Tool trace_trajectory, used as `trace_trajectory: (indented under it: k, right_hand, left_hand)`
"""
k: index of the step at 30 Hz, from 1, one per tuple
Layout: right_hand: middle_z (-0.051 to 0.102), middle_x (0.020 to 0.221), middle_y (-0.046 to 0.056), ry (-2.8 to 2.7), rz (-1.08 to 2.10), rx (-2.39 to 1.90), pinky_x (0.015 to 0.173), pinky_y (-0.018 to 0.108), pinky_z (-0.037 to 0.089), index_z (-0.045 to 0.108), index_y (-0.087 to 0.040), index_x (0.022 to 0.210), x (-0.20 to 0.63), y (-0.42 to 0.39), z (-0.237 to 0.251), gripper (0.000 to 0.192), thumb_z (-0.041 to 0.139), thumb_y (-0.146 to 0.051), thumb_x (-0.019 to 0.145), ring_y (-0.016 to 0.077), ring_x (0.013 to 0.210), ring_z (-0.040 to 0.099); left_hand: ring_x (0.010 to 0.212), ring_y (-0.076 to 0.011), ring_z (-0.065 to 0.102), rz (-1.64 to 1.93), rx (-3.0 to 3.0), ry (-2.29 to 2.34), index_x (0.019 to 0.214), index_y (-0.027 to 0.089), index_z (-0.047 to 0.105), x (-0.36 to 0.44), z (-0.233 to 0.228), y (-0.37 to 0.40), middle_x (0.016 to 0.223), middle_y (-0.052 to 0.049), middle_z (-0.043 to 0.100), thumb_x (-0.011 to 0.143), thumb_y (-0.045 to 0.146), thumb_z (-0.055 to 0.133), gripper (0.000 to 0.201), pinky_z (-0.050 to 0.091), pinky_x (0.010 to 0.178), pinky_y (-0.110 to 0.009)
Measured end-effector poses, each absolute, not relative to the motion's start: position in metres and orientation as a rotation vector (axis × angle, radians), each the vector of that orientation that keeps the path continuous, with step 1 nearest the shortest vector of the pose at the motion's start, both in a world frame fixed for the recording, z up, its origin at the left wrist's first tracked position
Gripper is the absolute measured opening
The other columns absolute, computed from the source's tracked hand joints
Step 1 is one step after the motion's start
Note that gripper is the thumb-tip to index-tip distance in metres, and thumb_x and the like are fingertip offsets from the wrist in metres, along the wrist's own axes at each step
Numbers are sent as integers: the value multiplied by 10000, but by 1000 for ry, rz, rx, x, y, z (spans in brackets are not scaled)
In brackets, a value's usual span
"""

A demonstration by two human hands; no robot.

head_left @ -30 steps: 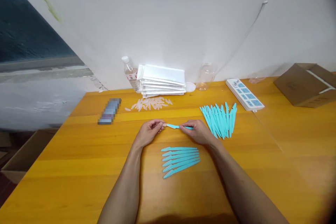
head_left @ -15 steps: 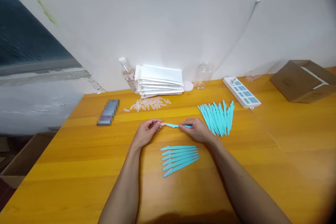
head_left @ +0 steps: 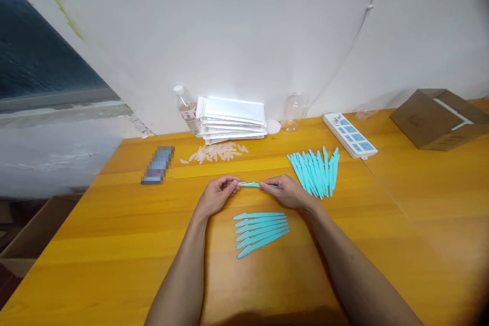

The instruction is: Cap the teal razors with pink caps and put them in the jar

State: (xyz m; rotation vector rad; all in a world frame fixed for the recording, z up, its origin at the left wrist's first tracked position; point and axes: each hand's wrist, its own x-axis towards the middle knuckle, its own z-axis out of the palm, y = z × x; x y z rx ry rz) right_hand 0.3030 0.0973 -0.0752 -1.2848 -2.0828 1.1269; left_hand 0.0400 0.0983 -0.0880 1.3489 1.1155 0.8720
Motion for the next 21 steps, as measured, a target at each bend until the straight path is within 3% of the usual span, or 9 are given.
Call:
trace_trajectory:
  k: [10,13,17,21]
  right_hand:
    - [471,603,-38,-2044,1142,-1329,535,243,262,680,-158,726,303,100,-80,544,419,-576,957,111,576,364]
    - [530,615,-34,-2061,1127,-1335,538,240,280,692,-159,736,302,100,-79,532,420,-554,966,114,571,404]
    - [700,792,6,-2079,1026,-1309,631,240,369,744,-181,904,296,94,-75,384,476,-448,972,143,683,561]
    - [741,875,51,-2201,864,-1304,713,255,397,781,-199,883,285,84,-73,258,593,-371,920,165,781,628]
  left_hand:
    - [697,-127,627,957,1318,1138,1012,131,698,43,-87,99,840,-59,728,846,479,702,386,519,708,-264]
    - [709,-133,642,916,1346,1118,1012,126,699,52,-86,95,851,-70,735,851,478,692,387,524,714,-266]
    - [783,-169,680,774,1489,1166,1036,141,730,55,-82,89,917,-87,764,872,465,656,370,526,733,-276]
    - [809,-181,688,600,1766,1169,898,192,774,45,-72,86,894,-46,769,855,373,668,214,510,742,-268]
